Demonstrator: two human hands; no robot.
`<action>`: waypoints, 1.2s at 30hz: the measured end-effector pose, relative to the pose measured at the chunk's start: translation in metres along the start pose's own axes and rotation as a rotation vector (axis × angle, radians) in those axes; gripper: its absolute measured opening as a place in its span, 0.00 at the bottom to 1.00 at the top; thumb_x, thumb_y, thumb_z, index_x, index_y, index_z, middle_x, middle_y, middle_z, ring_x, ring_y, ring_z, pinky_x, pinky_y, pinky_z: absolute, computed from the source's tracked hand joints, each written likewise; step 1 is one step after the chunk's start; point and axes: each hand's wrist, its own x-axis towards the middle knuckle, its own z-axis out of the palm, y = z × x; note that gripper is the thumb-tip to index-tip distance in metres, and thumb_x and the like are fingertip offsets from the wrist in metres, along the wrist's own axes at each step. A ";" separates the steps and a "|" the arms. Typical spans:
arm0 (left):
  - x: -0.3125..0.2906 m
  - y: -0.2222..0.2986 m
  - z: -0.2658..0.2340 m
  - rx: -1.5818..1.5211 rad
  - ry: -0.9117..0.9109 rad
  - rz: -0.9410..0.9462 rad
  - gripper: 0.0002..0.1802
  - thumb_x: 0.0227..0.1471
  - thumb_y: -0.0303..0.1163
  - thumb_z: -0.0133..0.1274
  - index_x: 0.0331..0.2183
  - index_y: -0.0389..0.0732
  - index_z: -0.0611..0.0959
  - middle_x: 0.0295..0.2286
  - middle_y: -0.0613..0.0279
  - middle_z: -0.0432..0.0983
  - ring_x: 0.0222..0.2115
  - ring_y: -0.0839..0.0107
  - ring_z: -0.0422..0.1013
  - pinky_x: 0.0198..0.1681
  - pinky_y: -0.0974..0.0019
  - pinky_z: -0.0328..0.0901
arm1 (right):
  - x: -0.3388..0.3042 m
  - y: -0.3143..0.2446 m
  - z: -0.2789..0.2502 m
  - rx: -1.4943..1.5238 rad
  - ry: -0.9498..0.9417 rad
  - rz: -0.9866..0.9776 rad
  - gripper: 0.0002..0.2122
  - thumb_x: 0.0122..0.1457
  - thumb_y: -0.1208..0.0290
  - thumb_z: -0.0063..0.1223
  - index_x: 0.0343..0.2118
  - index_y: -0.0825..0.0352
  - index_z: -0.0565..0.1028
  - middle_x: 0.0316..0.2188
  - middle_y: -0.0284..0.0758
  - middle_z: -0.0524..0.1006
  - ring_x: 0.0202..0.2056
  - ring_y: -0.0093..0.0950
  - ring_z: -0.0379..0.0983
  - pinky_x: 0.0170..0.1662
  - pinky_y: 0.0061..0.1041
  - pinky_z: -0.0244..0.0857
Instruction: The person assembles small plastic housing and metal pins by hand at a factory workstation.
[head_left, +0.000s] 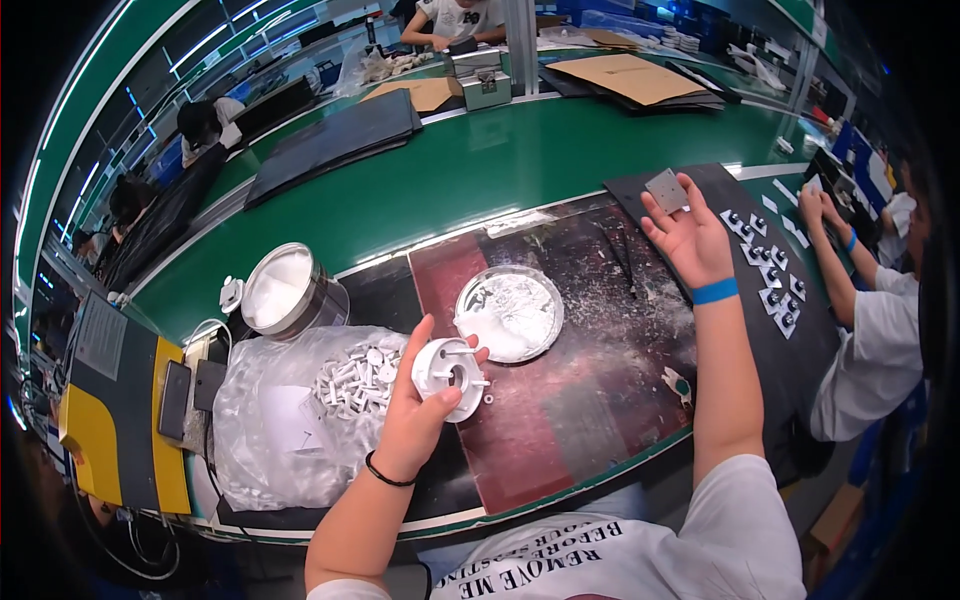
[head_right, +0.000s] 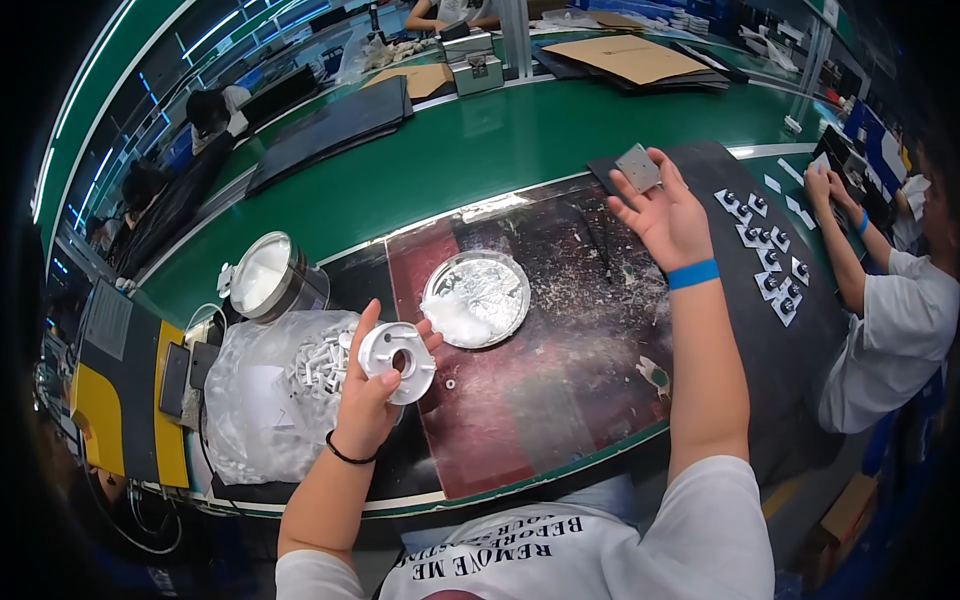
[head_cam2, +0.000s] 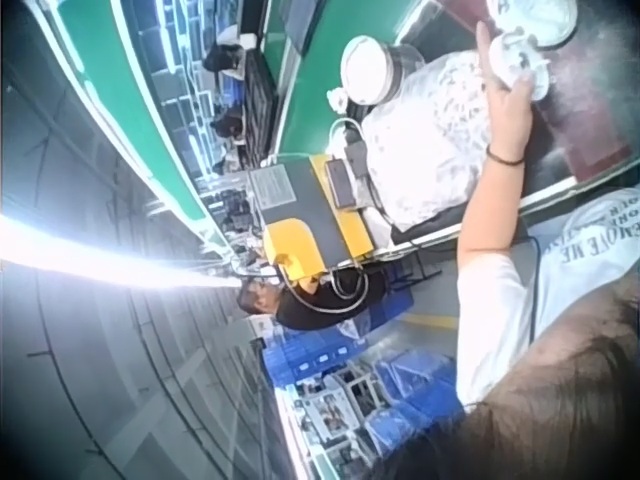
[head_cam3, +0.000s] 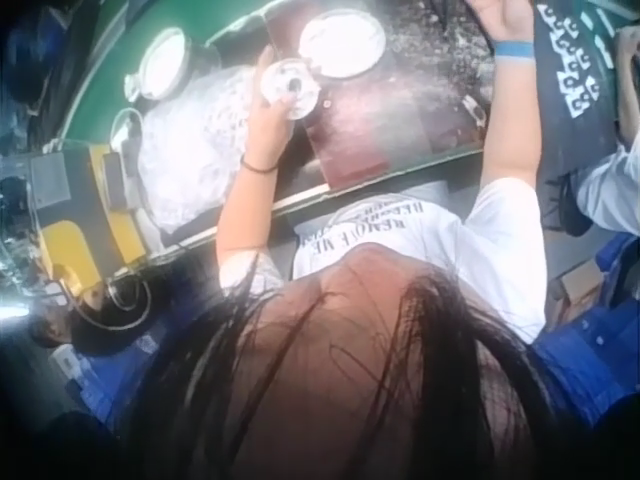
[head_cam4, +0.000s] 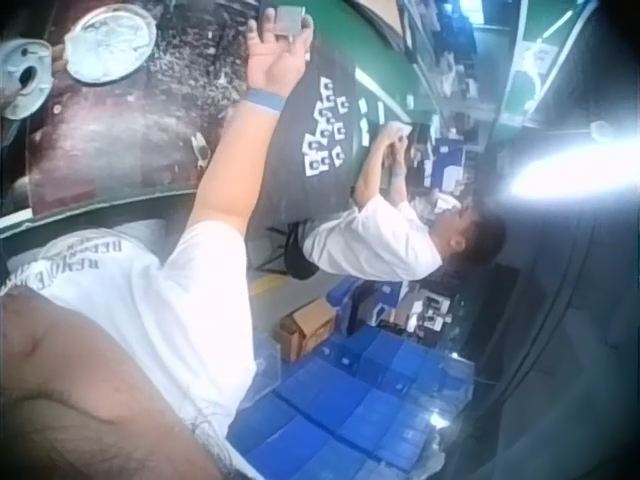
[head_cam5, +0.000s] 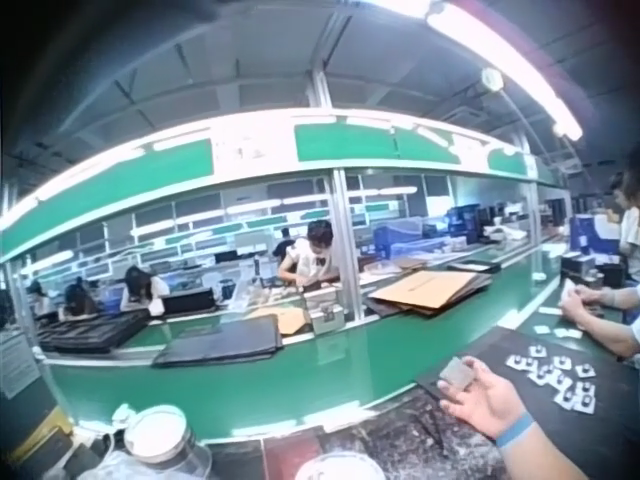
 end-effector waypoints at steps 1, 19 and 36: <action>0.001 -0.002 -0.001 0.005 -0.001 -0.009 0.44 0.44 0.30 0.53 0.58 0.46 0.48 0.49 0.43 0.60 0.49 0.52 0.62 0.49 0.57 0.61 | -0.012 0.001 0.019 0.056 -0.151 0.047 0.14 0.62 0.60 0.36 0.47 0.59 0.62 0.44 0.38 0.67 0.44 0.34 0.66 0.39 0.34 0.66; -0.007 0.007 0.006 -0.083 -0.073 -0.061 0.45 0.42 0.35 0.57 0.58 0.50 0.50 0.50 0.39 0.59 0.50 0.51 0.61 0.52 0.53 0.57 | -0.113 0.042 0.100 -0.941 -1.087 -0.704 0.13 0.39 0.71 0.63 0.32 0.59 0.79 0.45 0.41 0.69 0.35 0.33 0.71 0.36 0.26 0.64; -0.010 0.009 0.010 -0.157 -0.135 -0.069 0.45 0.43 0.34 0.55 0.58 0.51 0.49 0.50 0.39 0.59 0.50 0.48 0.60 0.52 0.50 0.57 | -0.111 0.040 0.102 -0.912 -1.075 -0.981 0.10 0.38 0.74 0.58 0.28 0.62 0.78 0.46 0.36 0.70 0.32 0.27 0.70 0.33 0.22 0.63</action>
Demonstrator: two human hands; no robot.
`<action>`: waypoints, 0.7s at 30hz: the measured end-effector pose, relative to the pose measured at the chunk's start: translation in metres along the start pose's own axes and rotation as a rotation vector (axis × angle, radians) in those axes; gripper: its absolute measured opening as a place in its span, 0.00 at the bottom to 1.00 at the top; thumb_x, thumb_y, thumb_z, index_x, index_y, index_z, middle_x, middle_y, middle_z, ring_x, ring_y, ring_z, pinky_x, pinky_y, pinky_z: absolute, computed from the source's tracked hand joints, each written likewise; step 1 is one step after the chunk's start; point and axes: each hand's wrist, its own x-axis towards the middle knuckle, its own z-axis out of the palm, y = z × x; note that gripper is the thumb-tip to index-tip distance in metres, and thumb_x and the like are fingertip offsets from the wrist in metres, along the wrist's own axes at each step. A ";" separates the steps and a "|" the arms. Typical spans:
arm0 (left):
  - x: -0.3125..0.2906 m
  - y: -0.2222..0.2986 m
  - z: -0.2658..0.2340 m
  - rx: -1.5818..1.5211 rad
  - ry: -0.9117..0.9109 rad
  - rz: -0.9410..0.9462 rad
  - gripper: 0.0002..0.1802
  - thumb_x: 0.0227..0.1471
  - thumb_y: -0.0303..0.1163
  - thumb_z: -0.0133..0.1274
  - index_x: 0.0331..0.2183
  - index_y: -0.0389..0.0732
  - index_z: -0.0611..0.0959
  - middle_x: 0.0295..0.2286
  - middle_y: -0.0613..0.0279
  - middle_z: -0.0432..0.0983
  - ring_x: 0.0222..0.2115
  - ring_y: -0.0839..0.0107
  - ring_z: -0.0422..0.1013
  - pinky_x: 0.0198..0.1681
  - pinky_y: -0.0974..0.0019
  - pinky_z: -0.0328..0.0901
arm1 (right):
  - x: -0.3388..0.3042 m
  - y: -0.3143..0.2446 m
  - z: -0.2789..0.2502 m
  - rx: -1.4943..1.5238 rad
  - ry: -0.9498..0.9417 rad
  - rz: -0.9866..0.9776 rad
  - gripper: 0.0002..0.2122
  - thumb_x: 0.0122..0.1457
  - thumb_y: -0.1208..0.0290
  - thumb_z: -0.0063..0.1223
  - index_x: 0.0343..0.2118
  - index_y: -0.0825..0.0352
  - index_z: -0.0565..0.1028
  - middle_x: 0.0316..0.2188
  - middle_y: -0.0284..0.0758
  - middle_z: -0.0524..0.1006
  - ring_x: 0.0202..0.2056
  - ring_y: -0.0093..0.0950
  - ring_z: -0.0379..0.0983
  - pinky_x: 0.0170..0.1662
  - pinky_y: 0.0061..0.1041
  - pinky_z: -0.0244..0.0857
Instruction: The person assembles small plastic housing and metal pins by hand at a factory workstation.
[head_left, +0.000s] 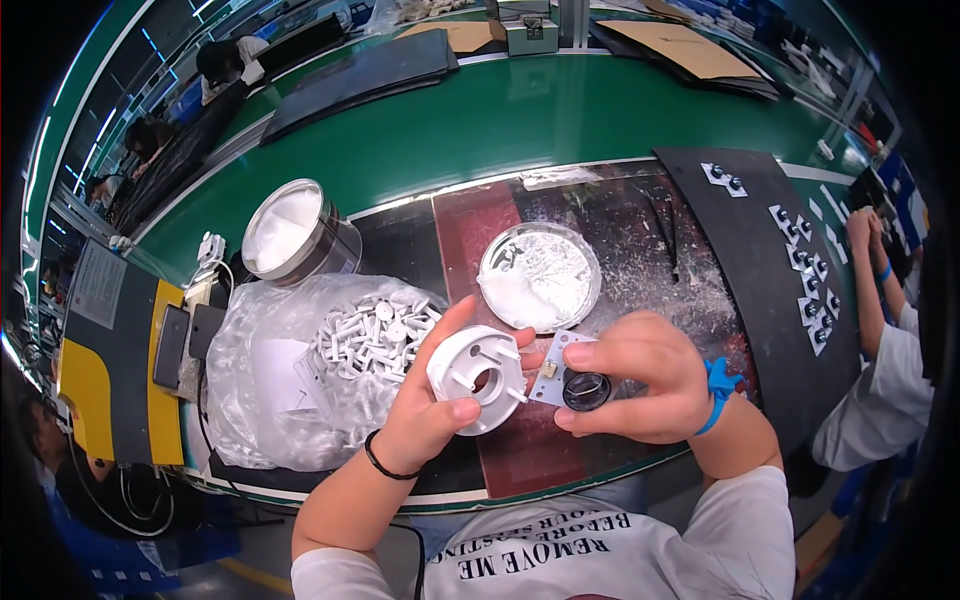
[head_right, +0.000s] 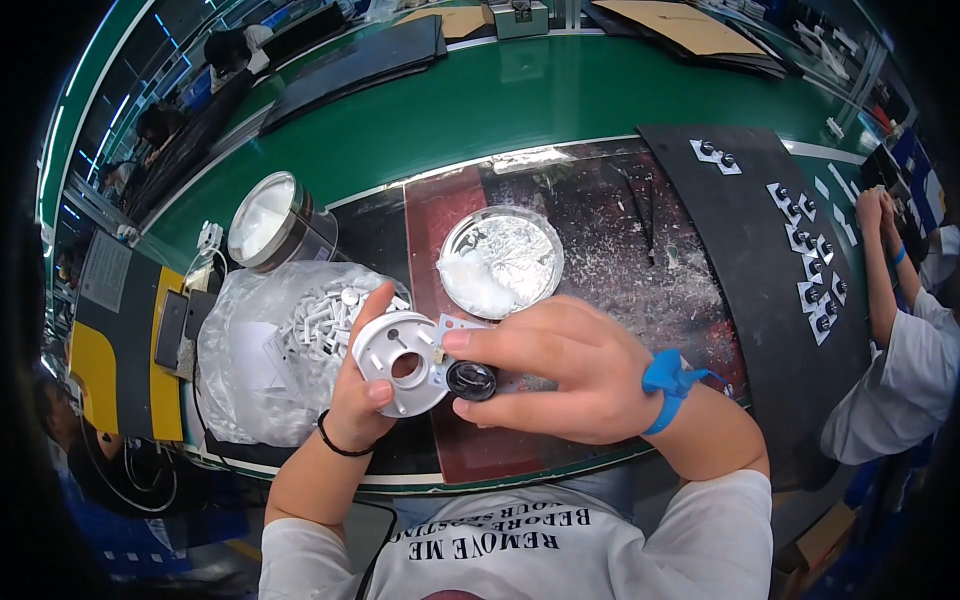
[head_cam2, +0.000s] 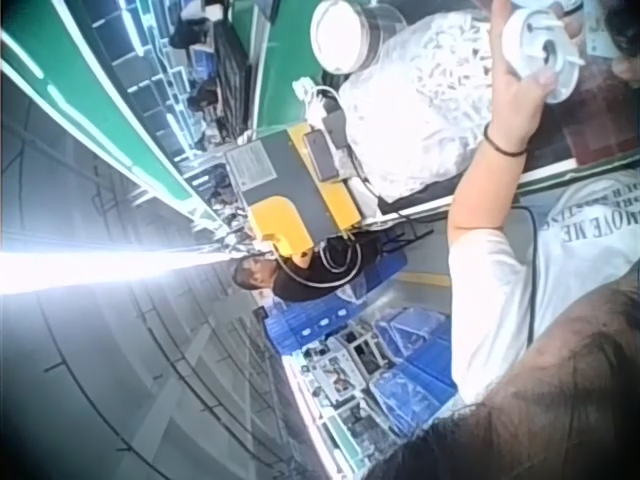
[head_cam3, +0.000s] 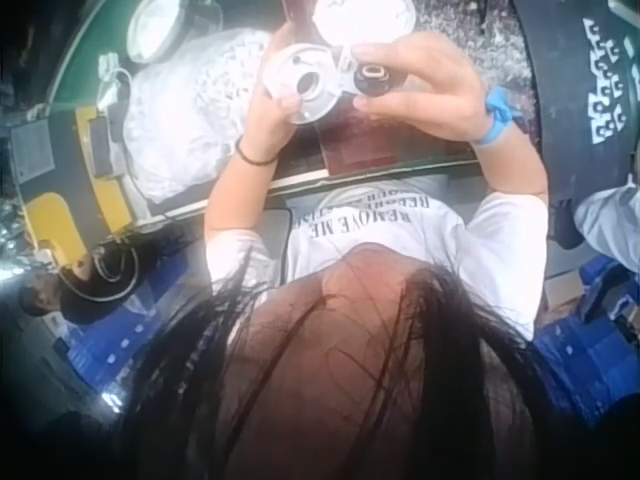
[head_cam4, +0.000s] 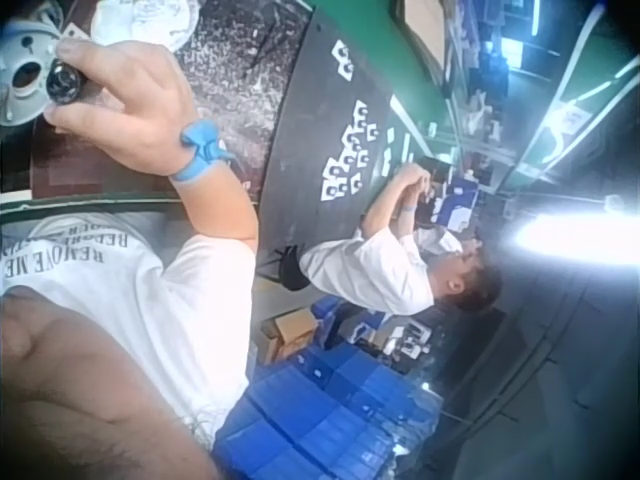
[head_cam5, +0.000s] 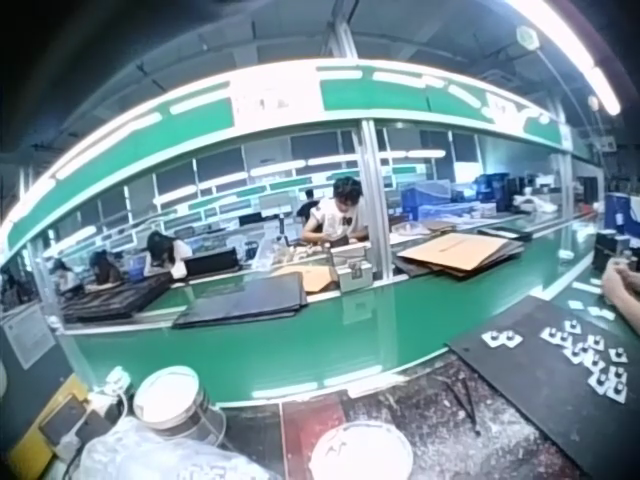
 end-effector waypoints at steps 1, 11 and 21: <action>0.000 -0.001 -0.001 0.002 -0.011 0.006 0.45 0.43 0.34 0.55 0.58 0.51 0.49 0.50 0.39 0.59 0.50 0.47 0.60 0.52 0.50 0.57 | 0.000 0.000 0.000 0.000 -0.001 0.001 0.10 0.38 0.74 0.58 0.28 0.62 0.78 0.46 0.36 0.70 0.32 0.27 0.70 0.33 0.22 0.63; 0.000 -0.001 0.002 -0.007 -0.005 -0.014 0.46 0.43 0.35 0.55 0.58 0.47 0.47 0.50 0.41 0.59 0.50 0.50 0.60 0.53 0.53 0.55 | -0.001 0.001 0.002 -0.021 0.003 -0.017 0.09 0.40 0.72 0.57 0.29 0.62 0.78 0.45 0.37 0.70 0.33 0.27 0.70 0.34 0.22 0.62; 0.002 -0.008 0.007 -0.095 0.041 -0.109 0.47 0.43 0.35 0.54 0.59 0.45 0.45 0.49 0.45 0.61 0.50 0.57 0.62 0.53 0.58 0.55 | -0.023 0.005 0.023 1.025 0.342 0.888 0.13 0.62 0.61 0.37 0.36 0.67 0.66 0.35 0.36 0.73 0.32 0.20 0.68 0.36 0.19 0.63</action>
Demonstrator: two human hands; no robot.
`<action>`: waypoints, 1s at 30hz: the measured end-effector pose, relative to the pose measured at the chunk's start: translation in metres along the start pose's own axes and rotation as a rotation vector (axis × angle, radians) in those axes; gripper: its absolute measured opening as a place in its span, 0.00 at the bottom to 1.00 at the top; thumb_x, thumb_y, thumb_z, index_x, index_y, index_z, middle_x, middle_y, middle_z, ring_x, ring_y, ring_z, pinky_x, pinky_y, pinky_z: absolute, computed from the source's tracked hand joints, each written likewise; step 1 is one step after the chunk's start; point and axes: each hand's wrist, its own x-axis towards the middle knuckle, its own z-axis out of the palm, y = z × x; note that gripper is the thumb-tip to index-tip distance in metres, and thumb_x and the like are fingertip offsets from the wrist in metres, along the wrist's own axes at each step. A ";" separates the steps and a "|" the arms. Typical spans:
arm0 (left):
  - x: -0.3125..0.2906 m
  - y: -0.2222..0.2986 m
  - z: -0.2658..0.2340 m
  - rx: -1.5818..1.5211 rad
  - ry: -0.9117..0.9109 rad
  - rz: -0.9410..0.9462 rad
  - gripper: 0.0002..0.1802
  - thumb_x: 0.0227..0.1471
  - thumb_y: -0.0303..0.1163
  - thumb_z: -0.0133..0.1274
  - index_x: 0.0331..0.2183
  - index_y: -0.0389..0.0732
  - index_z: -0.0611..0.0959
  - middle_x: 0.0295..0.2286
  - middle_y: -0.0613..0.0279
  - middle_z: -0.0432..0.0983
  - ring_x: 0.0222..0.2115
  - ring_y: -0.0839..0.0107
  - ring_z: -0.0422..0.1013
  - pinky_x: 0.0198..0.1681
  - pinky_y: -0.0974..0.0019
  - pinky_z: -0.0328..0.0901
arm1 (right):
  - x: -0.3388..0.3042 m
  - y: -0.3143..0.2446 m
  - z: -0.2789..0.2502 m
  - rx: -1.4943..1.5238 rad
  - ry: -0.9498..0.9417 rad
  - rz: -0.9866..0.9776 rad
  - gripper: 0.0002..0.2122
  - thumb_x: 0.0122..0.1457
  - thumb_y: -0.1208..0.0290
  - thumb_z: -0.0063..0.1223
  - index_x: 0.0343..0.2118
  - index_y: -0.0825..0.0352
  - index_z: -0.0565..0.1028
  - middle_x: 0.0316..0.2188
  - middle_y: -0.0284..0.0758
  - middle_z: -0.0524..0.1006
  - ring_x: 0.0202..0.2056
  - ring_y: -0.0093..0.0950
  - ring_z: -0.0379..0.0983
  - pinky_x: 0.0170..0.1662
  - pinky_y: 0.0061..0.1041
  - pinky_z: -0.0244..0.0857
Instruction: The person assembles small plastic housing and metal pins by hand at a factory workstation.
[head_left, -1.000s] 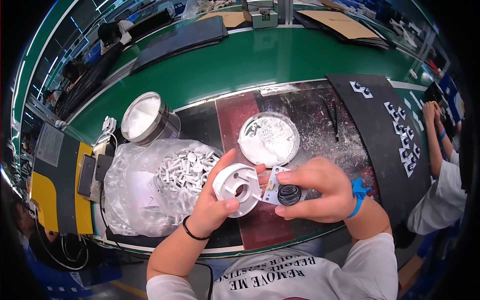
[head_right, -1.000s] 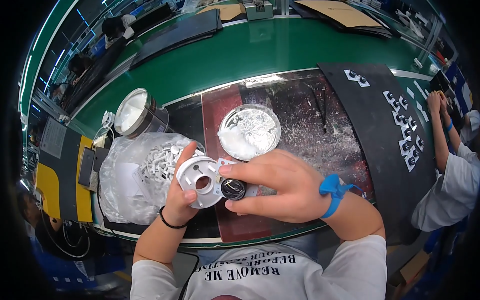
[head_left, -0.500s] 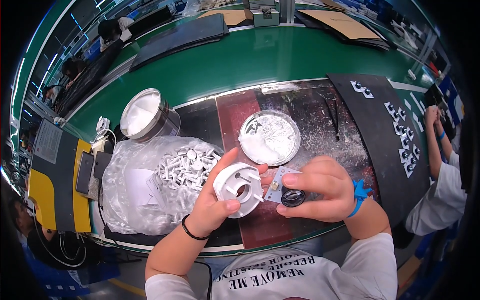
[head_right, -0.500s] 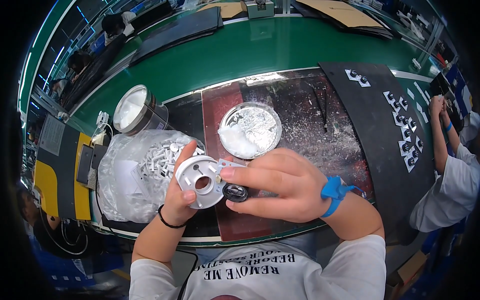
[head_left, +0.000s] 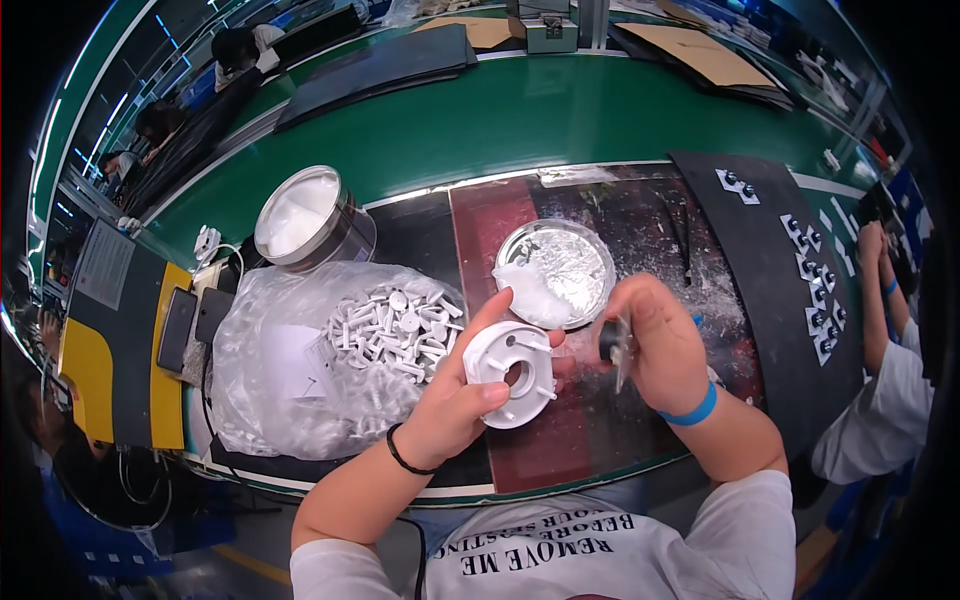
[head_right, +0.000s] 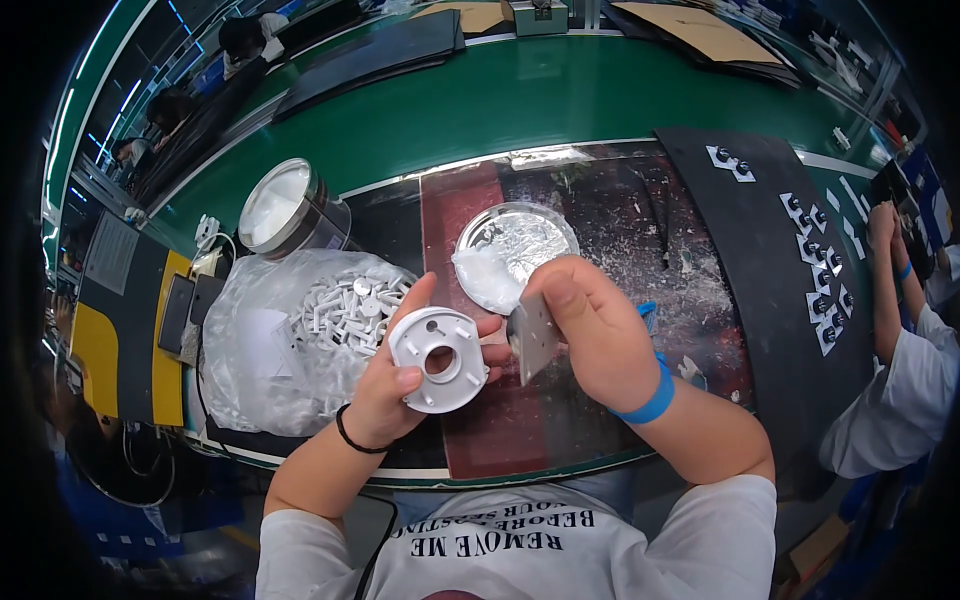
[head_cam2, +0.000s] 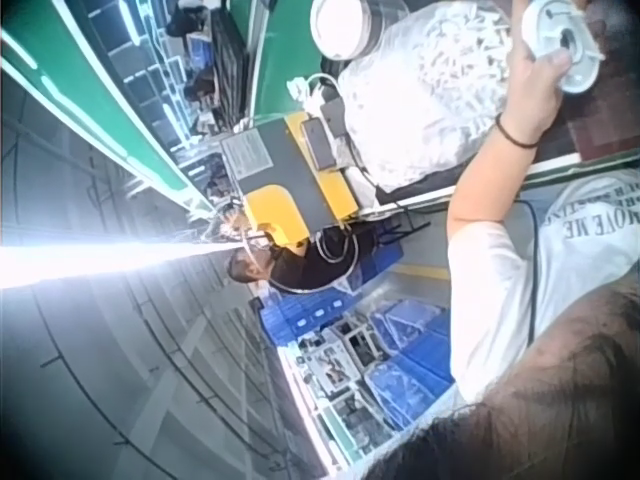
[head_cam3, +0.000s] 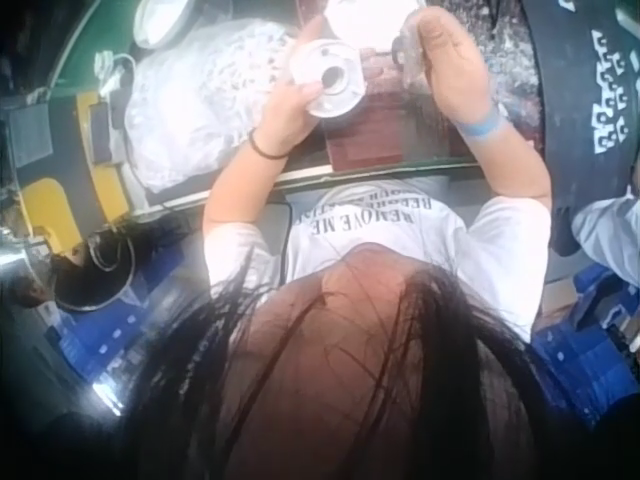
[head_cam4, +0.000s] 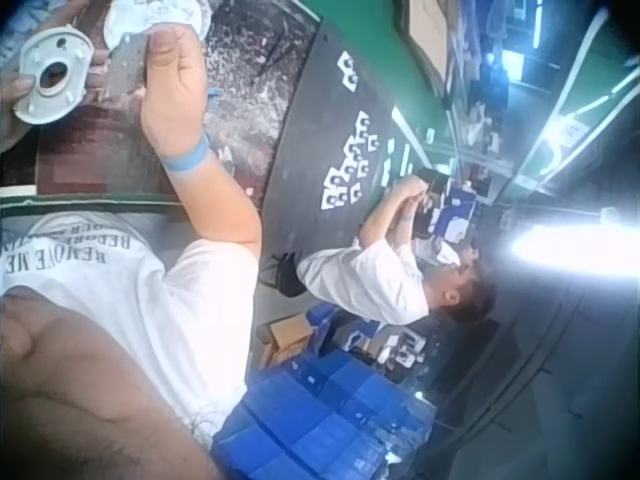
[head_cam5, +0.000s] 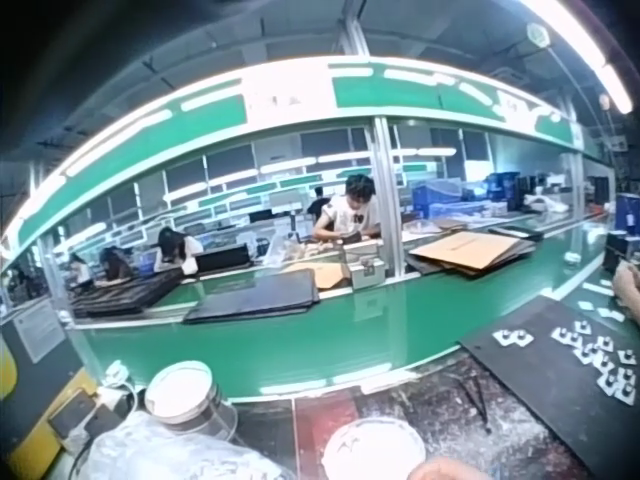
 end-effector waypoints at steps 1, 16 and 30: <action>0.001 -0.002 -0.001 -0.016 -0.006 -0.007 0.47 0.43 0.35 0.53 0.59 0.46 0.45 0.49 0.45 0.61 0.49 0.58 0.62 0.53 0.59 0.56 | 0.001 0.000 -0.001 0.036 0.064 0.123 0.13 0.61 0.61 0.38 0.35 0.67 0.66 0.33 0.34 0.73 0.31 0.18 0.67 0.35 0.18 0.63; -0.003 -0.010 0.005 0.133 0.097 -0.018 0.30 0.59 0.35 0.37 0.59 0.48 0.45 0.51 0.60 0.56 0.48 0.73 0.59 0.48 0.70 0.58 | 0.004 0.005 0.019 -0.249 -0.003 0.053 0.08 0.56 0.74 0.50 0.37 0.69 0.69 0.27 0.29 0.73 0.30 0.14 0.67 0.32 0.14 0.62; -0.004 -0.016 0.002 0.322 -0.016 0.139 0.32 0.55 0.28 0.43 0.56 0.40 0.49 0.49 0.57 0.56 0.50 0.71 0.56 0.52 0.67 0.52 | 0.004 0.010 0.026 -0.673 0.023 -0.126 0.07 0.50 0.73 0.56 0.31 0.69 0.72 0.24 0.36 0.74 0.23 0.21 0.70 0.27 0.18 0.63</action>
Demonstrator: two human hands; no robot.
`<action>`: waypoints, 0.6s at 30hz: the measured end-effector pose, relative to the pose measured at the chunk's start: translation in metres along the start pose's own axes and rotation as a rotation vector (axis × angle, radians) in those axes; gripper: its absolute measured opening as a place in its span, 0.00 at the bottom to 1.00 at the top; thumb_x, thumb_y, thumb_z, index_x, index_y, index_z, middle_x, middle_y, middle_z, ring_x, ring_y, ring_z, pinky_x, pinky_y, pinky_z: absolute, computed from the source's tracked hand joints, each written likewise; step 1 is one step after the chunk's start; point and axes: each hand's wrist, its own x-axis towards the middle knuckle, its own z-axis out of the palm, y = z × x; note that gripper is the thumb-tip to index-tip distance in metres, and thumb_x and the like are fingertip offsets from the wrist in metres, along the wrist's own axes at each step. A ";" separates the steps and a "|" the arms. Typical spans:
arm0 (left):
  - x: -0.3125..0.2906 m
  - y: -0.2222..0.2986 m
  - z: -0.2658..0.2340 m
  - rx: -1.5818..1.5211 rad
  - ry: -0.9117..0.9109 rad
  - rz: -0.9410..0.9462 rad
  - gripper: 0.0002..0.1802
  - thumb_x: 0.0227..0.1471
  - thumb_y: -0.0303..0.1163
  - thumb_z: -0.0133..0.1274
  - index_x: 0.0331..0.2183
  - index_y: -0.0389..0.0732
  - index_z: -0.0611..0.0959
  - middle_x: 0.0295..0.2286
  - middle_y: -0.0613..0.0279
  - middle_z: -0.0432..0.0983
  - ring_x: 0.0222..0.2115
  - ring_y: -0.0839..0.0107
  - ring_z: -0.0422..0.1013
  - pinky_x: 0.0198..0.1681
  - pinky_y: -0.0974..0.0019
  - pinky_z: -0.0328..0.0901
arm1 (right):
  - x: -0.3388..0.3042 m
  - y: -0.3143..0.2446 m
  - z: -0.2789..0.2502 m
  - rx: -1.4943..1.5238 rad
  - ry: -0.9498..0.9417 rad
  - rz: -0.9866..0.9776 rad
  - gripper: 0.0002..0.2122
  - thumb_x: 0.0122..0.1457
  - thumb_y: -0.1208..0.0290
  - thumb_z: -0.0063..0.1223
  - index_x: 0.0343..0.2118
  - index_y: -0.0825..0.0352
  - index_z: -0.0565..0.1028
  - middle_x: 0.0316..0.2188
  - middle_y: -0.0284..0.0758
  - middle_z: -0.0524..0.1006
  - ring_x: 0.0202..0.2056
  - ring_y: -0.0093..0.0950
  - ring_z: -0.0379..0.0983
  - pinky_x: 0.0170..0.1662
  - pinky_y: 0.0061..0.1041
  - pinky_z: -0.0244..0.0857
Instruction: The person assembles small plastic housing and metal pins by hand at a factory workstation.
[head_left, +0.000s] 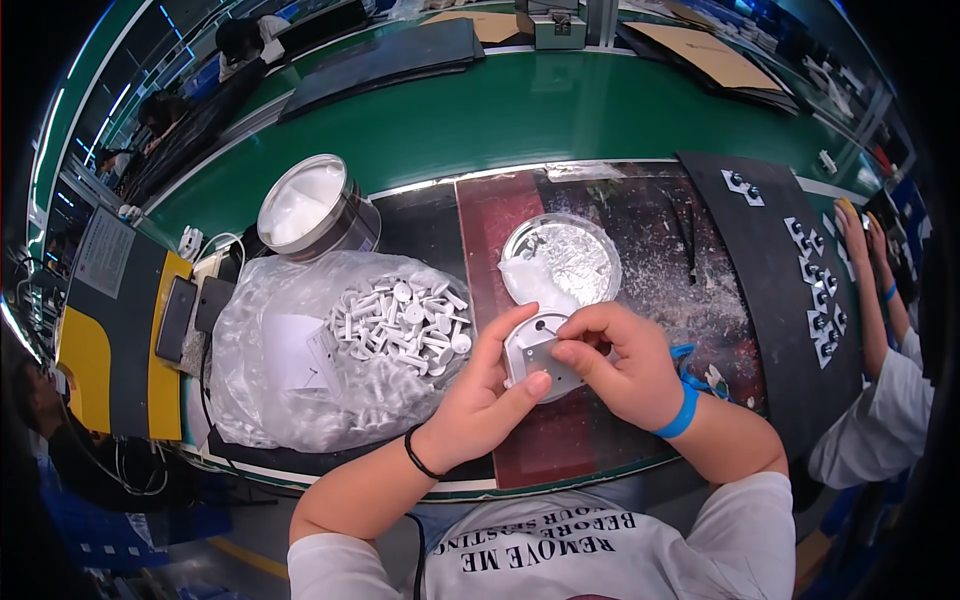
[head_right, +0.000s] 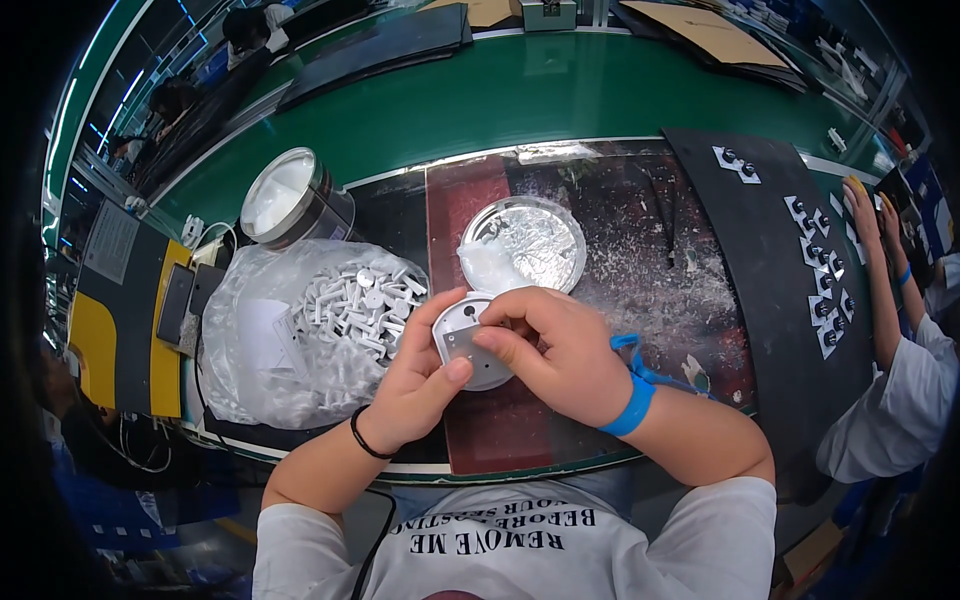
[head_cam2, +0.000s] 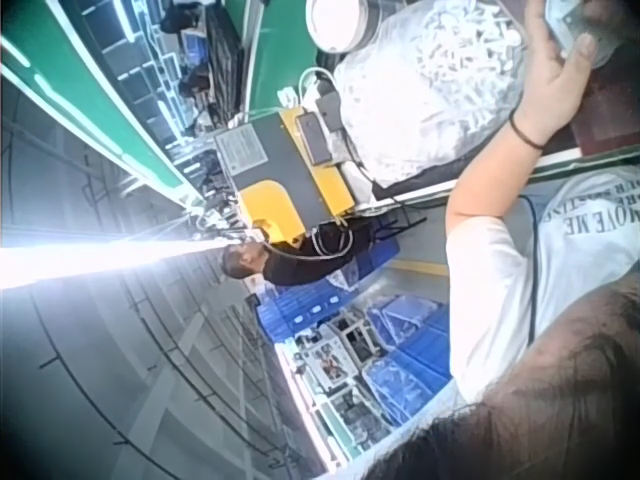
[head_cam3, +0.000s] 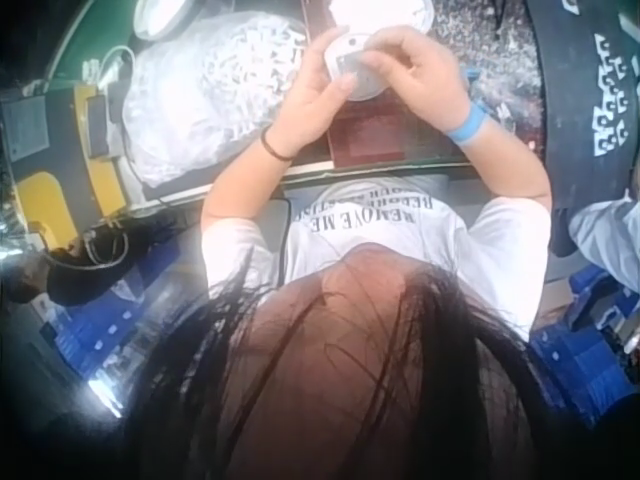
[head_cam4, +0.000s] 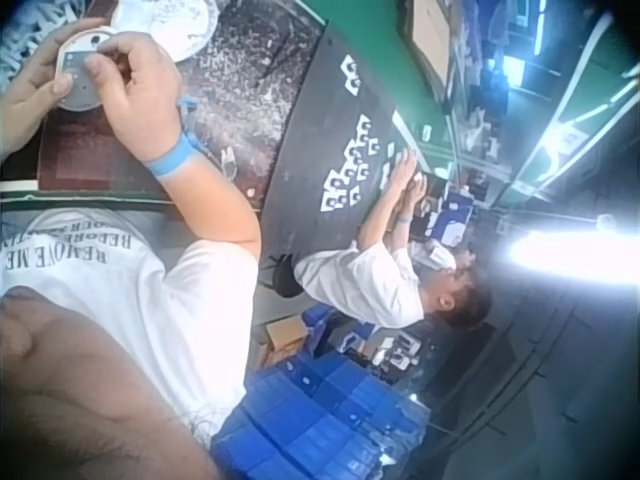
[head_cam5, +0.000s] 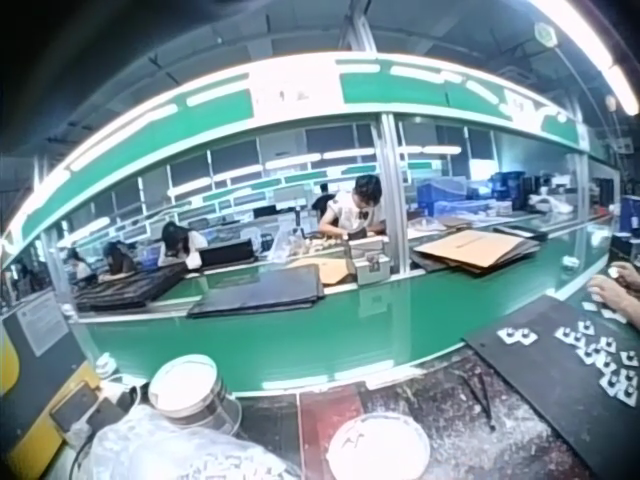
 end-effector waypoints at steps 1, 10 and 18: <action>0.000 0.000 0.000 0.015 0.020 -0.013 0.31 0.54 0.26 0.44 0.56 0.40 0.50 0.49 0.57 0.58 0.49 0.71 0.57 0.52 0.67 0.53 | -0.001 0.001 0.001 -0.001 0.005 -0.001 0.08 0.50 0.73 0.56 0.32 0.68 0.72 0.24 0.35 0.73 0.22 0.21 0.69 0.26 0.18 0.63; -0.003 0.003 -0.002 -0.006 0.087 0.054 0.27 0.53 0.26 0.44 0.54 0.39 0.55 0.47 0.56 0.61 0.47 0.72 0.59 0.51 0.68 0.54 | 0.001 0.005 -0.004 0.047 -0.066 0.048 0.20 0.52 0.67 0.54 0.45 0.69 0.64 0.31 0.35 0.66 0.27 0.21 0.63 0.30 0.17 0.59; 0.014 0.033 -0.030 0.063 0.461 0.320 0.32 0.49 0.43 0.48 0.52 0.40 0.56 0.42 0.51 0.66 0.40 0.54 0.69 0.39 0.56 0.69 | 0.009 0.009 0.002 -0.119 -0.208 -0.152 0.13 0.53 0.69 0.50 0.40 0.67 0.70 0.32 0.36 0.70 0.33 0.29 0.66 0.37 0.26 0.60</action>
